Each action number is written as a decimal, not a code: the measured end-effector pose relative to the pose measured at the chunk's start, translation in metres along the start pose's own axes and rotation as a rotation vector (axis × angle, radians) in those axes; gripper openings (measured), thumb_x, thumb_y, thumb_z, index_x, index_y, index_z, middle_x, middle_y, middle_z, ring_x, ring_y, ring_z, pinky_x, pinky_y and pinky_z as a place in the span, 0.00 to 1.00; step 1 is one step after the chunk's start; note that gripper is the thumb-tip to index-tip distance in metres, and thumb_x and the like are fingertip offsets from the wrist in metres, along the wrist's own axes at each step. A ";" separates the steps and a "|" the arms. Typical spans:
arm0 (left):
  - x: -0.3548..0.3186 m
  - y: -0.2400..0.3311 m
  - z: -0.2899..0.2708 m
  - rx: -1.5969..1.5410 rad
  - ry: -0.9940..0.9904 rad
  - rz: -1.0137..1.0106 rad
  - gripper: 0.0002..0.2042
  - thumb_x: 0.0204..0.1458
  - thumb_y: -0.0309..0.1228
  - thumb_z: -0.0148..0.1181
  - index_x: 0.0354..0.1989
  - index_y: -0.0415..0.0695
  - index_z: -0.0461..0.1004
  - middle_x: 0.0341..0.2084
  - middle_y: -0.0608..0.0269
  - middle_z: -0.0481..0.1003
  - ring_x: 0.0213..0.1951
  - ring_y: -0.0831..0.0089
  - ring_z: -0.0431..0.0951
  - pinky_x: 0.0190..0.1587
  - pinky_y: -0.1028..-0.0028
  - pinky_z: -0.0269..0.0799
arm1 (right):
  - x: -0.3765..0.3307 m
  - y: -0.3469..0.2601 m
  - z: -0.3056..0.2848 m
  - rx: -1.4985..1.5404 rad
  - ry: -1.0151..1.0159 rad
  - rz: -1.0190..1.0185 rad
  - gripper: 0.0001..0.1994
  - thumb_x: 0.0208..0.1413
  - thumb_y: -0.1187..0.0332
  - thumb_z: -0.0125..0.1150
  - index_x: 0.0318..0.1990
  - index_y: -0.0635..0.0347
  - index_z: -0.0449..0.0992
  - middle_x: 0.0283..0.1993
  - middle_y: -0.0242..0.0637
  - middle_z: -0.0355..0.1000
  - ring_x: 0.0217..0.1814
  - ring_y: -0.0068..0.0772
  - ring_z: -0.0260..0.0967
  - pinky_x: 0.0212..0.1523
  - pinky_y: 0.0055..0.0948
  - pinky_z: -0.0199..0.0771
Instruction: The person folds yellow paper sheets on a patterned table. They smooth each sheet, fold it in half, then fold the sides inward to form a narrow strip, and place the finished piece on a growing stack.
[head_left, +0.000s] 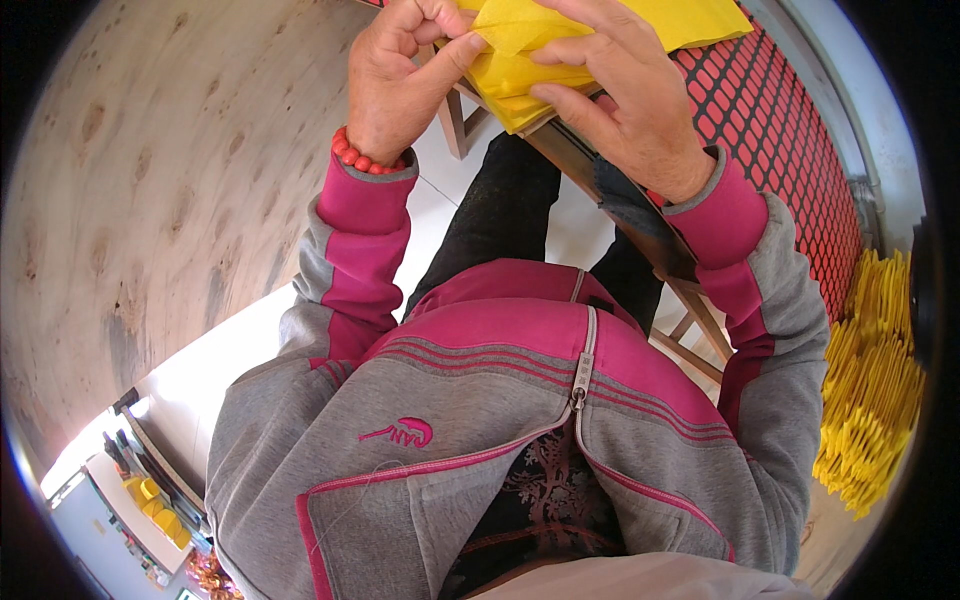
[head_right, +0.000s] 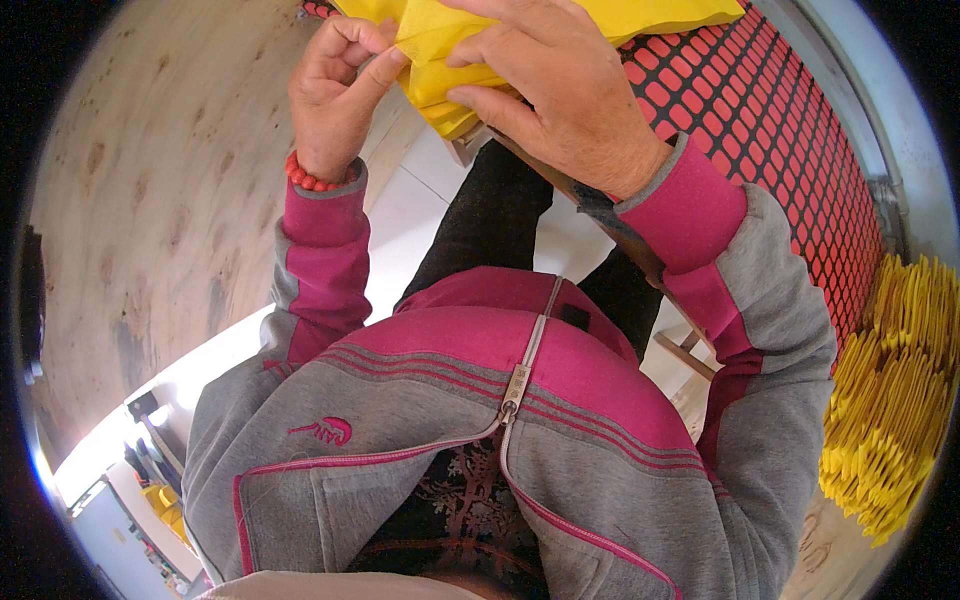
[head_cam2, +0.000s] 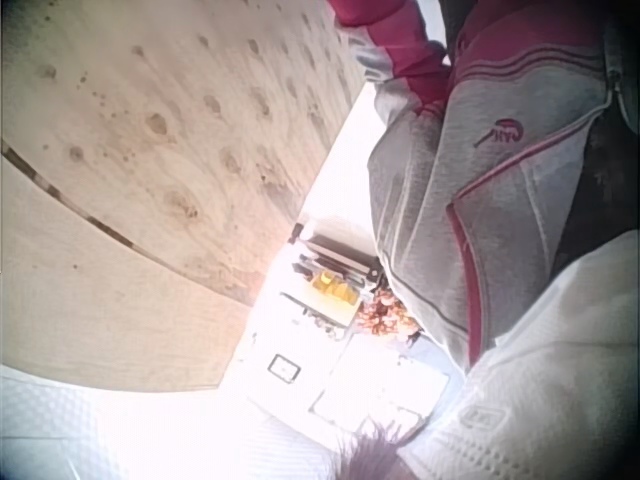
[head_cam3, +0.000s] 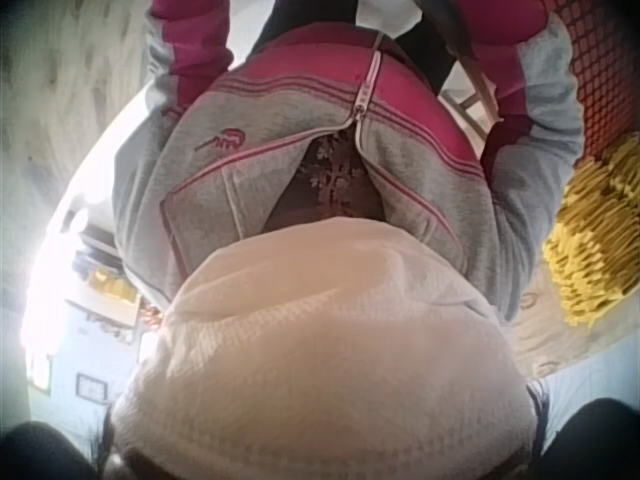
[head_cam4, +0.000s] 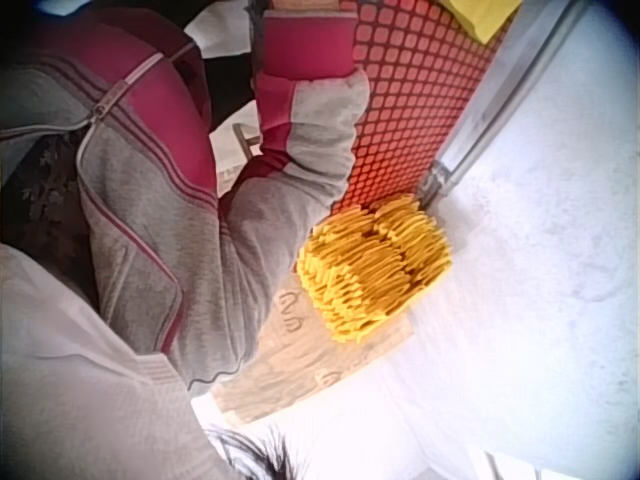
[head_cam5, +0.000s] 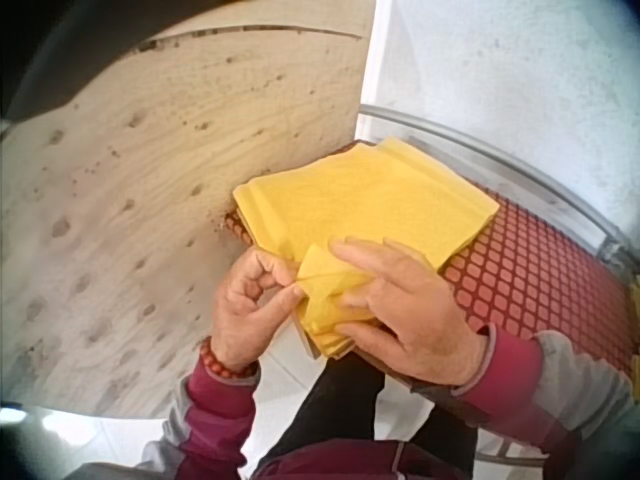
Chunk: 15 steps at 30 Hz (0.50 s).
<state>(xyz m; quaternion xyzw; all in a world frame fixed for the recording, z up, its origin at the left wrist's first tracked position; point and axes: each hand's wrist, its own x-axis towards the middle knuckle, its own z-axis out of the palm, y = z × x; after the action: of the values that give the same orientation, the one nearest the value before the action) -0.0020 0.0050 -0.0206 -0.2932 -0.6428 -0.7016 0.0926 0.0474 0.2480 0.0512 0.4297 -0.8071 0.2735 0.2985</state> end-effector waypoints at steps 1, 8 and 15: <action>0.000 0.000 0.001 -0.012 0.011 -0.002 0.08 0.60 0.16 0.62 0.42 0.40 0.71 0.45 0.62 0.79 0.49 0.78 0.79 0.53 0.77 0.73 | 0.000 0.000 0.001 0.014 0.016 -0.011 0.12 0.52 0.70 0.71 0.42 0.60 0.77 0.64 0.54 0.71 0.63 0.56 0.71 0.65 0.50 0.67; 0.000 0.000 0.001 0.018 0.017 0.011 0.09 0.59 0.16 0.63 0.40 0.41 0.70 0.45 0.59 0.80 0.49 0.77 0.79 0.53 0.77 0.74 | -0.002 -0.003 0.001 0.025 -0.062 0.151 0.09 0.54 0.70 0.69 0.41 0.61 0.78 0.62 0.56 0.73 0.64 0.57 0.71 0.67 0.51 0.65; -0.001 0.001 0.005 -0.062 0.059 -0.019 0.09 0.60 0.18 0.63 0.42 0.42 0.69 0.45 0.58 0.80 0.48 0.77 0.79 0.52 0.77 0.74 | -0.003 0.000 0.006 0.057 -0.017 0.195 0.07 0.54 0.73 0.69 0.38 0.61 0.77 0.59 0.53 0.75 0.63 0.58 0.71 0.65 0.48 0.67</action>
<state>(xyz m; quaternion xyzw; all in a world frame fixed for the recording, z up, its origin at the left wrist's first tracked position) 0.0009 0.0094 -0.0203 -0.2691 -0.6206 -0.7303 0.0955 0.0474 0.2454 0.0454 0.3596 -0.8395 0.3205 0.2514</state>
